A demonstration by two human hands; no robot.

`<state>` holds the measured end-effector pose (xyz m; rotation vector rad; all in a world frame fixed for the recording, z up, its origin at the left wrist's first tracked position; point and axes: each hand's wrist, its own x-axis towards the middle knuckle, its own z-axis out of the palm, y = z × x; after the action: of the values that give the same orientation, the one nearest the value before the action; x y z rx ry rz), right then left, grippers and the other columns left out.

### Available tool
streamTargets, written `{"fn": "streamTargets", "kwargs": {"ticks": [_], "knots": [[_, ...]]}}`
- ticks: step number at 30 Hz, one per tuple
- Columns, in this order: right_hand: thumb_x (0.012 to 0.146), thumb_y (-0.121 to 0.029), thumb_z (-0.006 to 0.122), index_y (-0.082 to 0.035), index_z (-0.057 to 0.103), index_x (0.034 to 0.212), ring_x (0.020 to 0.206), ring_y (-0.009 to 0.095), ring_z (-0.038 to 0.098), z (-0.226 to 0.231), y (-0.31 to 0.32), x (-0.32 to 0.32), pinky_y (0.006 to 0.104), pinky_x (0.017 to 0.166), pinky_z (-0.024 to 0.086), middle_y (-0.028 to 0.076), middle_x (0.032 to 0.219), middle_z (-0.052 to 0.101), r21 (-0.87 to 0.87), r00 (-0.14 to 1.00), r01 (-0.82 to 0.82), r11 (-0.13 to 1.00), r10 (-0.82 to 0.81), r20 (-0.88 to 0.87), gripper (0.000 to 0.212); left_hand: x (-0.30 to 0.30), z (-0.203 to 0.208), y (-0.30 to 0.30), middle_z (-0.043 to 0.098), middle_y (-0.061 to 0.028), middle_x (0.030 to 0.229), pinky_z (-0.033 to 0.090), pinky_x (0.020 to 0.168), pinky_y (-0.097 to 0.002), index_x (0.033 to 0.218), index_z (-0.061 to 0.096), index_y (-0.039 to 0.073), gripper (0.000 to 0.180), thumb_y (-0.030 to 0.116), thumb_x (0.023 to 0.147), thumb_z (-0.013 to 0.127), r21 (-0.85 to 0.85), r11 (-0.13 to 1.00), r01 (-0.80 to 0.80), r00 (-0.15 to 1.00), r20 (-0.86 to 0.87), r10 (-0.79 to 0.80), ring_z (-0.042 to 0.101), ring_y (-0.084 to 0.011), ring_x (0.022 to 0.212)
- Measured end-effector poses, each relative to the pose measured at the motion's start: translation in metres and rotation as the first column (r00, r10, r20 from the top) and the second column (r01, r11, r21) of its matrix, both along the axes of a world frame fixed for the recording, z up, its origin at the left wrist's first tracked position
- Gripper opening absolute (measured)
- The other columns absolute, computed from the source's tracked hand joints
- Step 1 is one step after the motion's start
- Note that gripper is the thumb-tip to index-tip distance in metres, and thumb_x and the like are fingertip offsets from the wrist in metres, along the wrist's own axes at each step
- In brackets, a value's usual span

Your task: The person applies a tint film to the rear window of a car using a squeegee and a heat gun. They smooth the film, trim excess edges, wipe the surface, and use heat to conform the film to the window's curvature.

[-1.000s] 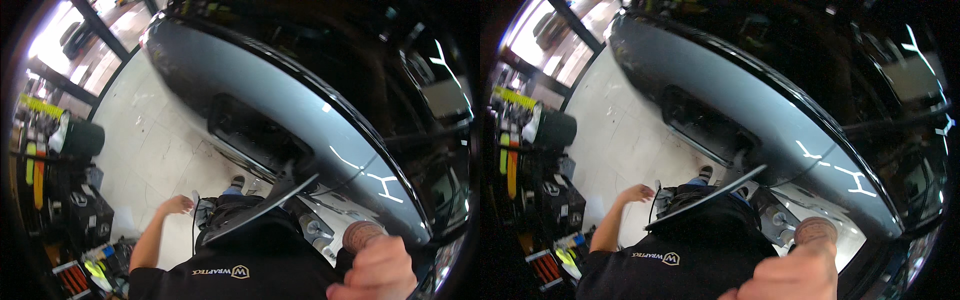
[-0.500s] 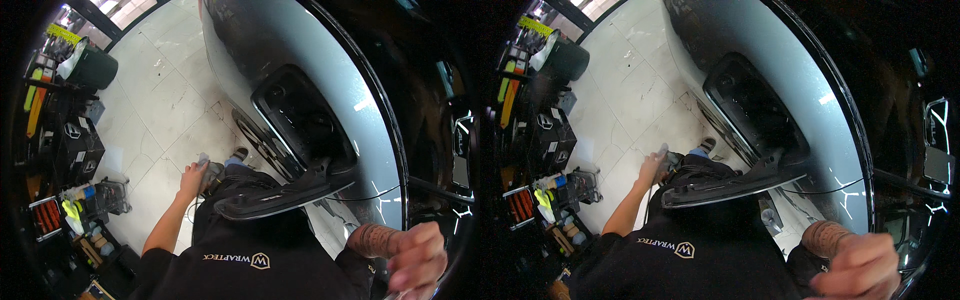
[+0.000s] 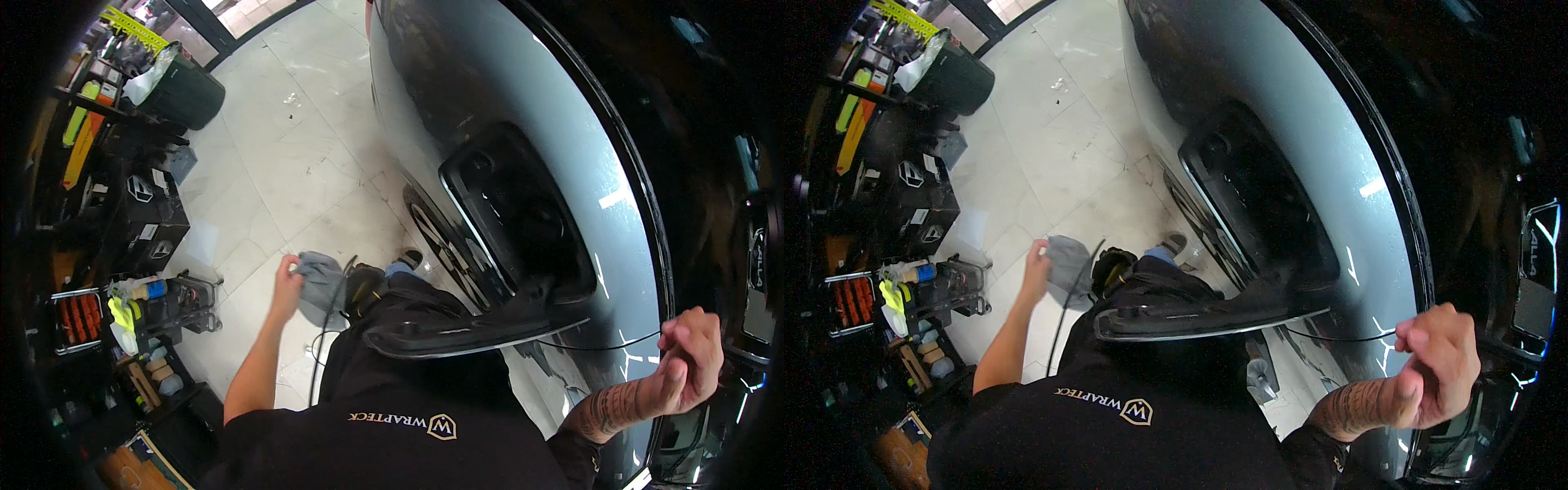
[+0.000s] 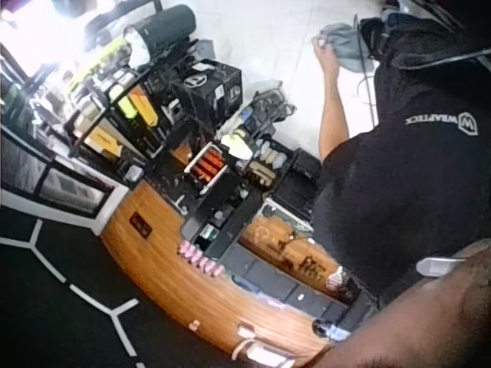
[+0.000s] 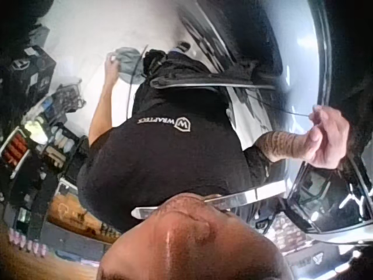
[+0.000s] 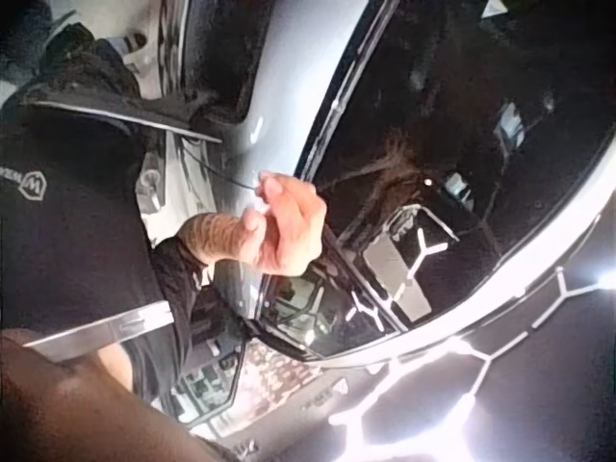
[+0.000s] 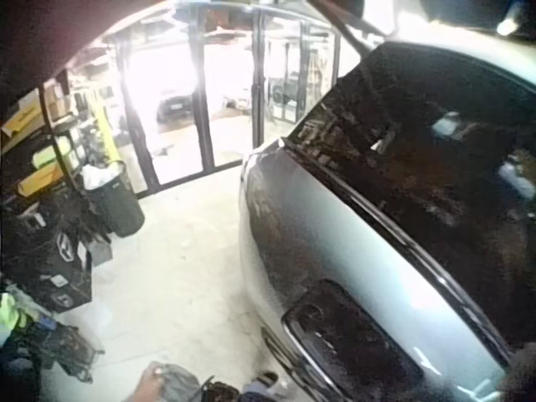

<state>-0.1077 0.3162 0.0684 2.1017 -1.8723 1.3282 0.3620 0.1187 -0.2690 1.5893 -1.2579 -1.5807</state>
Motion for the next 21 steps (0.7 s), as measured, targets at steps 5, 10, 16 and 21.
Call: {"fn": "streamTargets", "kwargs": {"ticks": [5, 10, 16, 21], "knots": [[0.082, -0.009, 0.065, 0.004, 0.066, 0.089, 0.064, 0.019, 0.057, -0.007, -0.048, 0.026, 0.0263, 0.058, 0.042, 0.013, 0.070, 0.062, 0.147, 0.990, 0.093, 0.985, -0.107, 0.093, 0.015, 0.042, 0.066, -0.079, 0.064, -0.0097, 0.106, 0.059, 0.080, -0.0373, 0.127, 0.049, 0.007, 0.036, 0.016, 0.093, 0.047, 0.079, 0.988, -0.133, 0.763, -0.628, 0.153, 0.067, -0.0227, 0.092], [0.089, -0.006, 0.059, 0.005, 0.064, 0.102, 0.061, 0.022, 0.059, 0.005, -0.124, 0.062, 0.0323, 0.055, 0.045, 0.013, 0.073, 0.060, 0.230, 0.959, -0.260, 0.938, 0.224, 0.172, 0.017, -0.080, 0.194, -0.143, 0.057, -0.0081, 0.116, 0.050, 0.091, -0.0378, 0.126, 0.049, 0.005, 0.038, 0.032, 0.098, 0.047, -0.376, 0.927, -0.006, 0.526, -0.789, -0.316, 0.059, -0.0193, 0.104], [0.087, -0.011, 0.064, 0.002, 0.064, 0.094, 0.067, 0.024, 0.057, 0.018, -0.176, 0.075, 0.0345, 0.061, 0.045, 0.015, 0.080, 0.057, -0.208, 0.883, -0.174, 0.963, 0.246, 0.400, 0.015, -0.277, 0.292, -0.094, 0.052, -0.0098, 0.132, 0.041, 0.104, -0.0374, 0.140, 0.037, 0.004, 0.051, 0.024, 0.095, 0.050, -0.573, 0.817, -0.056, 0.506, -0.722, -0.472, 0.051, -0.0228, 0.122], [0.078, -0.007, 0.071, 0.003, 0.064, 0.085, 0.071, 0.034, 0.059, 0.048, -0.123, 0.021, 0.0404, 0.063, 0.047, 0.017, 0.081, 0.057, -0.062, 0.997, 0.062, 0.996, -0.059, 0.052, 0.014, -0.314, 0.335, -0.104, 0.043, -0.0146, 0.144, 0.034, 0.108, -0.0354, 0.144, 0.034, 0.002, 0.066, 0.013, 0.082, 0.054, -0.880, 0.378, -0.288, 0.511, -0.475, -0.717, 0.044, -0.0240, 0.131]]}}
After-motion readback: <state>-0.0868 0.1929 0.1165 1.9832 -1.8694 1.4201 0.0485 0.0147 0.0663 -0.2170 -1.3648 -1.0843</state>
